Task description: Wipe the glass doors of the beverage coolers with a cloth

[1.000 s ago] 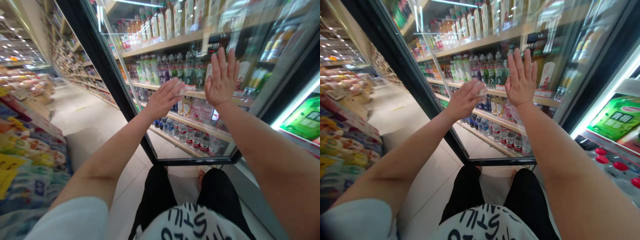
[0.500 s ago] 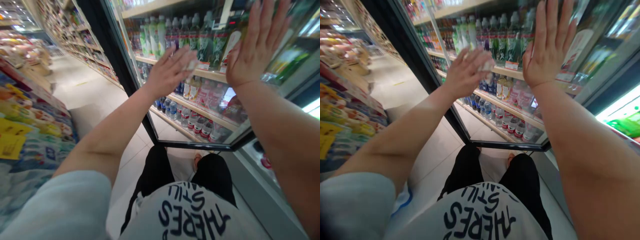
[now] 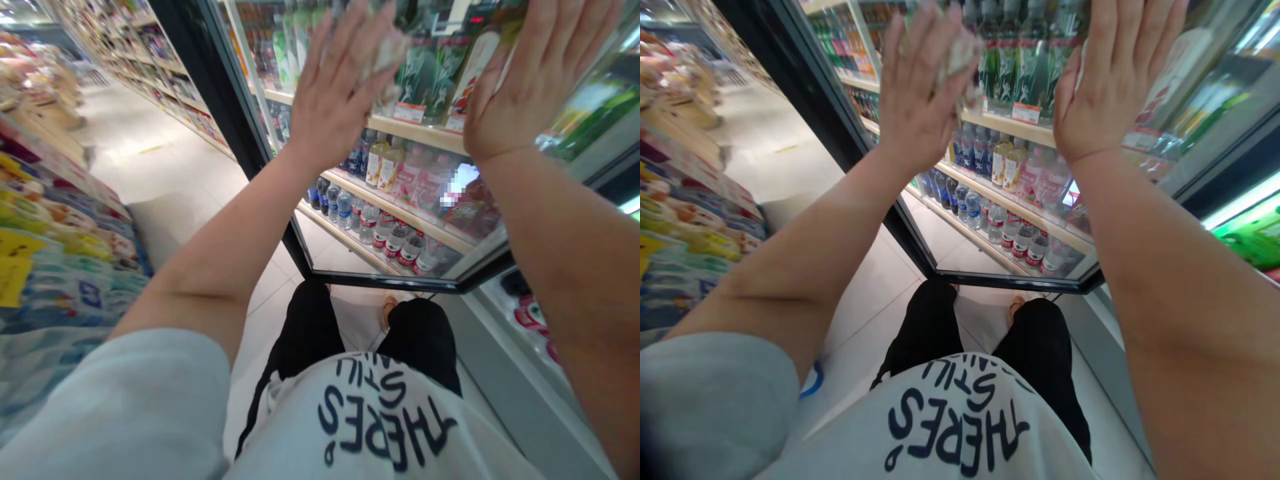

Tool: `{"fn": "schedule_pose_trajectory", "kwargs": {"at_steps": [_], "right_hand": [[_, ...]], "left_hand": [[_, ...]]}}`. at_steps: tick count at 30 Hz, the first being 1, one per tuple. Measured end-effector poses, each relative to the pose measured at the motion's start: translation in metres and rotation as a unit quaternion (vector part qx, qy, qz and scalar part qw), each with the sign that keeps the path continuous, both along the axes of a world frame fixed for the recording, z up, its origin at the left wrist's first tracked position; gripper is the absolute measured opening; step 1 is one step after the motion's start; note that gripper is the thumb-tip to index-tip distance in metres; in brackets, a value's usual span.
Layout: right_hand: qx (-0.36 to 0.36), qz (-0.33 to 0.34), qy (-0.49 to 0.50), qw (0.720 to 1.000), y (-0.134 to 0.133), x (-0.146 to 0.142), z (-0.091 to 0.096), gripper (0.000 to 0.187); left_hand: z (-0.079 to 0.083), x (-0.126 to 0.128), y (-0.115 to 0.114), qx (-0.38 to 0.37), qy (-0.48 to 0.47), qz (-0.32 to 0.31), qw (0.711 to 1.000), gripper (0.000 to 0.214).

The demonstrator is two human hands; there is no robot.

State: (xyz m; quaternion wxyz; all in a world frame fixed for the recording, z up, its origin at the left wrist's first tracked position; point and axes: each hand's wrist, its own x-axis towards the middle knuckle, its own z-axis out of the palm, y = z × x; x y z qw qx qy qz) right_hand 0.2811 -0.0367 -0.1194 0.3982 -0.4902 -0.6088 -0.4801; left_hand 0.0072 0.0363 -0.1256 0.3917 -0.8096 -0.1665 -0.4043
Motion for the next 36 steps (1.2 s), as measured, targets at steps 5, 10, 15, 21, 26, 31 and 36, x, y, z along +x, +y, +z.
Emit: {"fn": "schedule_pose_trajectory", "kwargs": {"at_steps": [5, 10, 15, 21, 26, 31, 36], "right_hand": [[0.029, 0.025, 0.006, 0.999, 0.0, -0.005, 0.0, 0.053], [0.016, 0.01, 0.001, 1.0, 0.0, -0.003, 0.002, 0.054], [0.006, 0.005, 0.016, 1.0, -0.003, -0.007, 0.001, 0.054], [0.023, 0.015, -0.005, 1.0, 0.001, -0.002, -0.001, 0.054], [0.013, 0.011, -0.017, 1.0, 0.006, 0.004, -0.001, 0.055], [0.014, 0.012, -0.019, 1.0, 0.01, 0.007, -0.002, 0.055], [0.008, 0.016, -0.013, 1.0, 0.007, 0.006, -0.001, 0.055]], "left_hand": [[-0.01, 0.014, -0.008, 0.008, -0.053, -0.013, 0.998, 0.047], [-0.012, 0.012, -0.013, -0.042, 0.096, -0.035, 0.994, 0.045], [0.002, 0.008, -0.008, -0.025, -0.074, -0.008, 0.997, 0.051], [-0.019, 0.017, -0.016, -0.08, 0.065, -0.044, 0.994, 0.041], [0.003, 0.01, -0.016, -0.007, -0.124, 0.027, 0.992, 0.047], [-0.031, 0.017, -0.02, -0.025, 0.019, -0.003, 1.0, 0.041], [-0.006, 0.007, -0.018, 0.018, -0.078, 0.028, 0.996, 0.044]]}}
